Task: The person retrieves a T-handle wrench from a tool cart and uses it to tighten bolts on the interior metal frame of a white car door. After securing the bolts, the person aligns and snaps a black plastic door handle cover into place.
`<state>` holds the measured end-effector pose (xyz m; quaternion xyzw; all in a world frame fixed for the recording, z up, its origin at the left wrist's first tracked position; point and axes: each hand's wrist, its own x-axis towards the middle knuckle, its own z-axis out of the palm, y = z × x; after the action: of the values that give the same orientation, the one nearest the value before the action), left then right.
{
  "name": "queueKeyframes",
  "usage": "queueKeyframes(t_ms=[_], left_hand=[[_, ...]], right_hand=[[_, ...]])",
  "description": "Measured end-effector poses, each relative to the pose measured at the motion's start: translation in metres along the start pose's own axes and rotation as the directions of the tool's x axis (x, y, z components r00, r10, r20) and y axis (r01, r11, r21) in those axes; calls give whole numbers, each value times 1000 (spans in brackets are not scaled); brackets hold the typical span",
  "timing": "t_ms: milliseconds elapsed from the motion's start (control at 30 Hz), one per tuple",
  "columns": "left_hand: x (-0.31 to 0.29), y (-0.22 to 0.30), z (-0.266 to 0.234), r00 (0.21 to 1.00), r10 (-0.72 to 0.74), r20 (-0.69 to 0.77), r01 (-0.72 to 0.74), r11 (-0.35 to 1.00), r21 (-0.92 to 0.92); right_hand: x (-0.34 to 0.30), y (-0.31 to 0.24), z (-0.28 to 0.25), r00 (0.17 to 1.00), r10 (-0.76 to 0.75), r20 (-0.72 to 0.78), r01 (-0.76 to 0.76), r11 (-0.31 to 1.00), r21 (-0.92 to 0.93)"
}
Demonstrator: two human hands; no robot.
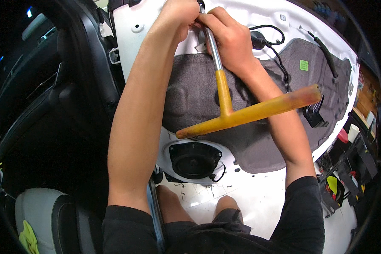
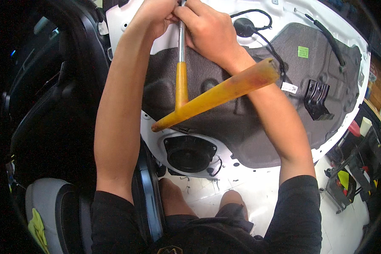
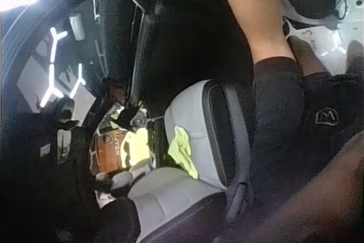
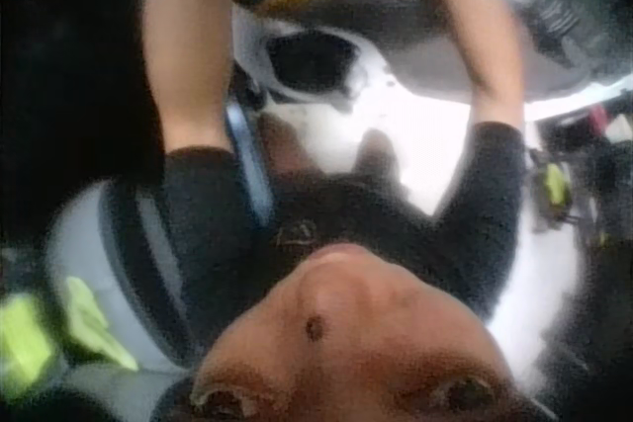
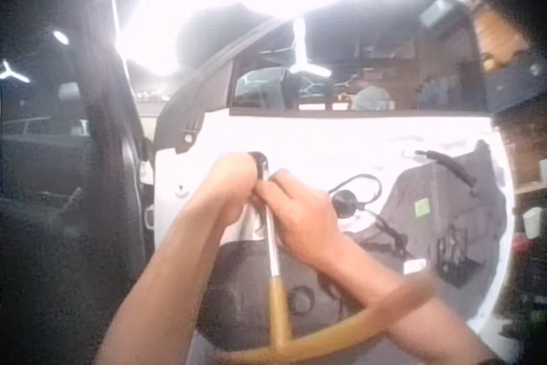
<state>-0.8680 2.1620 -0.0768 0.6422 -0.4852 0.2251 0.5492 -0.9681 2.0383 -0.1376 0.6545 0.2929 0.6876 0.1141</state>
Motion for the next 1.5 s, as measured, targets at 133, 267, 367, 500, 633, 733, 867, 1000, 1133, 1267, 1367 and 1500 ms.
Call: queueKeyframes(t_ms=[133, 267, 367, 500, 633, 733, 867, 1000, 1133, 1267, 1367, 1500], left_hand=[[-2, 8, 5, 981, -187, -47, 157, 916, -370], [9, -1, 8, 987, -159, -4, 138, 868, -476], [25, -6, 16, 969, -241, -43, 157, 745, -648], [35, -13, 22, 959, -258, -113, 119, 736, -666], [35, -12, 20, 957, -274, -91, 154, 751, -642], [38, -17, 16, 963, -267, -22, 187, 727, -660], [26, 2, 25, 934, -356, -2, 248, 655, -714], [27, 0, 28, 943, -332, -12, 201, 598, -776], [29, 1, 22, 936, -348, -53, 209, 670, -712], [24, 3, 24, 935, -346, -72, 201, 688, -697], [17, 6, 26, 937, -338, -94, 181, 695, -696], [1, 10, 20, 943, -305, -130, 155, 751, -643]], right_hand=[[8, -10, -6, 1000, -15, -17, 14, 999, -51], [4, -3, 1, 998, 9, -60, -12, 999, -42], [5, -5, 5, 993, 81, -82, -82, 997, -9], [0, -1, 7, 990, 131, -46, -129, 991, 45], [2, 7, 9, 992, -53, -113, 53, 999, 1], [9, 2, 3, 993, -91, -80, 93, 996, 11], [8, -1, -2, 996, -72, -52, 72, 997, -11], [7, -2, 0, 997, -50, -51, 51, 999, 2], [8, -2, 1, 997, -59, -41, 60, 998, 22], [6, 1, -2, 996, -81, -23, 82, 996, 35], [3, 0, -4, 998, -60, 1, 59, 996, 60], [1, -2, -3, 997, -70, -28, 72, 995, 65]])
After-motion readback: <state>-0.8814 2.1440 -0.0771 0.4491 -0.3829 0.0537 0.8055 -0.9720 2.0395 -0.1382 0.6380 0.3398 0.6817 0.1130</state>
